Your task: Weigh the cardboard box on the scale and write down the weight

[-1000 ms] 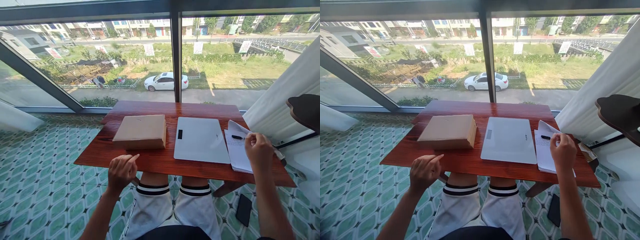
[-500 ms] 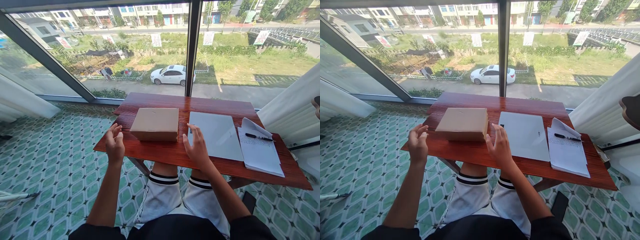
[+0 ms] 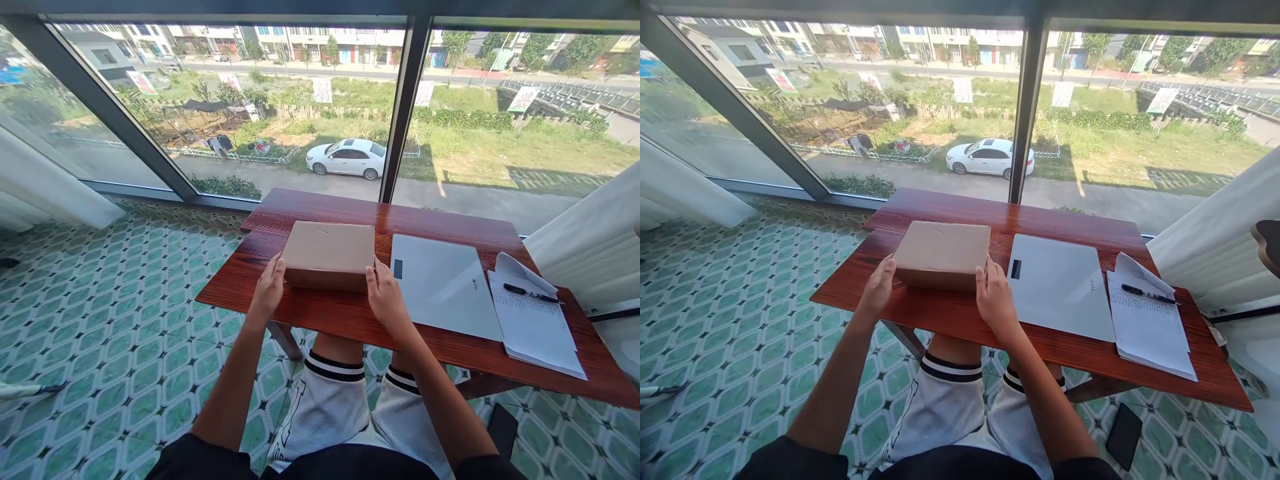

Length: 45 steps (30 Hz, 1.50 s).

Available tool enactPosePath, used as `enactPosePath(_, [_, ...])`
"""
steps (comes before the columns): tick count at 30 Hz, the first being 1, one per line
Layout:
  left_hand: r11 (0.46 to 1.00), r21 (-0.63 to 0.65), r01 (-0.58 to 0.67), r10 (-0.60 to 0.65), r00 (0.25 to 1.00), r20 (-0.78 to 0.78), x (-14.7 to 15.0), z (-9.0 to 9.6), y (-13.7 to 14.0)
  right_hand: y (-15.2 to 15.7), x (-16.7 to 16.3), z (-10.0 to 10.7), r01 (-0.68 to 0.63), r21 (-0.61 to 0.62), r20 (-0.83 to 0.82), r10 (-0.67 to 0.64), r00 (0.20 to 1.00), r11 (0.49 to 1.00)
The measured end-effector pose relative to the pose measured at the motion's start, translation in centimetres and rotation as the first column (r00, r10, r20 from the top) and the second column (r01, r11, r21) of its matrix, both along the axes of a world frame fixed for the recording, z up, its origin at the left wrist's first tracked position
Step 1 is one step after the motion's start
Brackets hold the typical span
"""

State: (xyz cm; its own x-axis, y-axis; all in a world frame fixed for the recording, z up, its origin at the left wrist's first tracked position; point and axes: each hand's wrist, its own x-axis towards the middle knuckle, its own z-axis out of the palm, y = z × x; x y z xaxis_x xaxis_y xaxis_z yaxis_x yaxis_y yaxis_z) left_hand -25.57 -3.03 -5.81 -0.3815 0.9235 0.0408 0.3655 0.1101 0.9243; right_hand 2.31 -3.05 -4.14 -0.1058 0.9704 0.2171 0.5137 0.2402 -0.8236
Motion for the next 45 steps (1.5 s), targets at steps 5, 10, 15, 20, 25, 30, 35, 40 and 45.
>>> enactPosePath(5, [1.0,-0.015,0.008,-0.009,1.0,-0.028,0.1,0.8,-0.2,0.0,-0.2,0.1,-0.001,-0.014,-0.022,0.0,1.0,1.0])
enactPosePath(10, [0.999,-0.044,-0.018,0.017,0.999,-0.027,0.5,2.1,-0.3,0.0,-0.4,0.0,-0.017,-0.025,-0.024,0.017,1.0,1.0])
enactPosePath(15, [1.0,-0.017,-0.022,0.021,0.999,-0.028,0.6,2.6,0.0,0.0,-0.5,0.0,-0.03,-0.064,-0.046,0.027,0.999,0.998])
enactPosePath(20, [0.999,-0.017,-0.041,0.041,0.999,0.004,1.3,2.9,-0.3,-0.4,-0.5,0.3,-0.02,-0.091,-0.077,0.013,0.997,0.996])
enactPosePath(25, [0.997,-0.004,-0.078,0.078,0.995,0.06,1.9,3.1,-0.7,-0.7,-0.4,0.6,-0.033,-0.097,-0.1,0.024,0.995,0.995])
enactPosePath(30, [0.993,0.015,-0.113,0.111,0.989,0.094,2.4,3.1,-1.0,-1.0,-0.6,0.7,-0.037,-0.125,-0.118,0.022,0.993,0.991])
enactPosePath(35, [0.99,0.036,-0.137,0.134,0.987,0.088,2.9,3.7,-2.0,-2.1,-0.5,1.2,-0.022,-0.127,-0.107,0.008,0.994,0.992])
enactPosePath(40, [0.982,0.072,-0.174,0.17,0.984,0.052,3.4,5.1,-3.1,-3.3,-0.2,2.2,-0.017,-0.071,-0.119,0.009,0.993,0.997])
enactPosePath(45, [0.976,0.112,-0.185,0.184,0.983,0.022,4.4,6.4,-3.7,-3.6,0.5,2.6,0.007,-0.034,-0.142,-0.012,0.99,0.999])
